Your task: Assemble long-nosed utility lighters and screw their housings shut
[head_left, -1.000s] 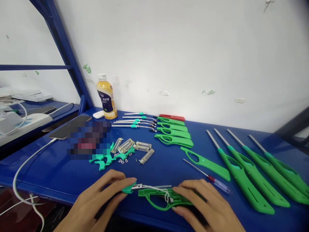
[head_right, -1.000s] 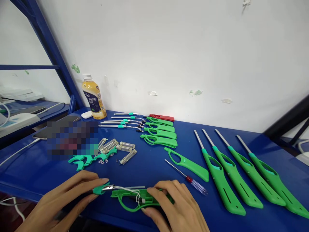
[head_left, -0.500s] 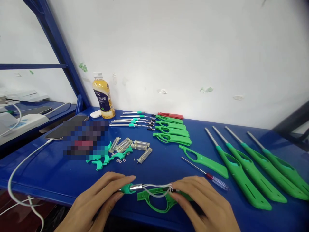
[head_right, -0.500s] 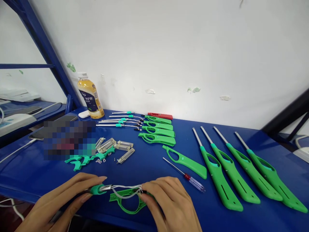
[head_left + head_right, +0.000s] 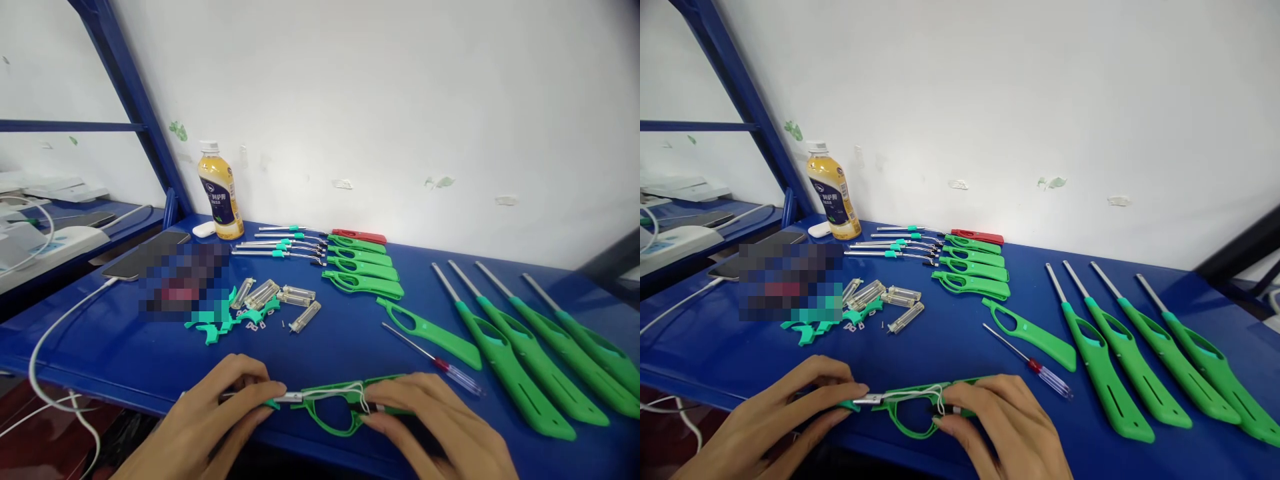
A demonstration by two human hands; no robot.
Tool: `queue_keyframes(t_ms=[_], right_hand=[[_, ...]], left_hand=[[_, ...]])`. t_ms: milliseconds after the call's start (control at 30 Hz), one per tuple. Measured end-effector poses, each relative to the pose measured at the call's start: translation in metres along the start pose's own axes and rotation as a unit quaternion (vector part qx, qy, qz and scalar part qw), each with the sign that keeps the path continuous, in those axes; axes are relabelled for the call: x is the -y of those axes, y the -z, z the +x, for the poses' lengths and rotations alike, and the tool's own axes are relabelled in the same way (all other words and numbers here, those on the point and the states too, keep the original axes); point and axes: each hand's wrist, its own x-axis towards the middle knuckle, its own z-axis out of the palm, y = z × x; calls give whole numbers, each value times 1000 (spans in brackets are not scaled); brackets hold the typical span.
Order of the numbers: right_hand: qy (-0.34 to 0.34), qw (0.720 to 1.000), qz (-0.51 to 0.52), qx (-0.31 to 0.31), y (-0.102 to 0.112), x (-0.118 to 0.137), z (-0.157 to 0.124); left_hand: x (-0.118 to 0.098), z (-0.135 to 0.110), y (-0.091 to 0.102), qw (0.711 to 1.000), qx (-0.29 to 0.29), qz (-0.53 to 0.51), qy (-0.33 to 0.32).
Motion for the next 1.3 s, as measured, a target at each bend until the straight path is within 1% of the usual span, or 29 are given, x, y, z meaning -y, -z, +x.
queue_keyframes(t_ms=[133, 267, 333, 467, 567, 633, 833, 967, 1100, 1167, 1300], right_hand=[[18, 1000, -2, 9, 2, -2, 0], [35, 999, 12, 32, 3, -5, -2], [33, 999, 14, 40, 3, -5, -4], [17, 998, 18, 49, 1, -6, -4], [19, 998, 21, 54, 0, -7, -3], [19, 998, 22, 56, -1, -7, -2], [12, 998, 24, 55, 0, -5, -4], [7, 998, 28, 47, -1, -4, -3], [5, 998, 33, 49, -2, -5, -3], [2, 998, 38, 50, -2, -5, -3], [-6, 998, 45, 46, -1, -3, -3]], left_hand=[[-2, 0, -1, 1000, -5, -2, 3], [-5, 2, 1, 1000, 10, -3, 7], [-6, 3, 3, 1000, 14, -1, 4], [-5, 1, 0, 1000, -20, -5, -20], [-6, -1, -3, 999, -45, 3, -19], [-7, -2, -5, 999, -48, 9, -20], [-8, 3, -5, 997, -43, -9, -57], [-12, 4, -4, 997, -71, 1, -40], [-17, 2, -4, 997, -76, 17, -13], [-18, 2, -3, 997, -75, 22, -13], [-17, 5, -1, 997, -71, 9, -33]])
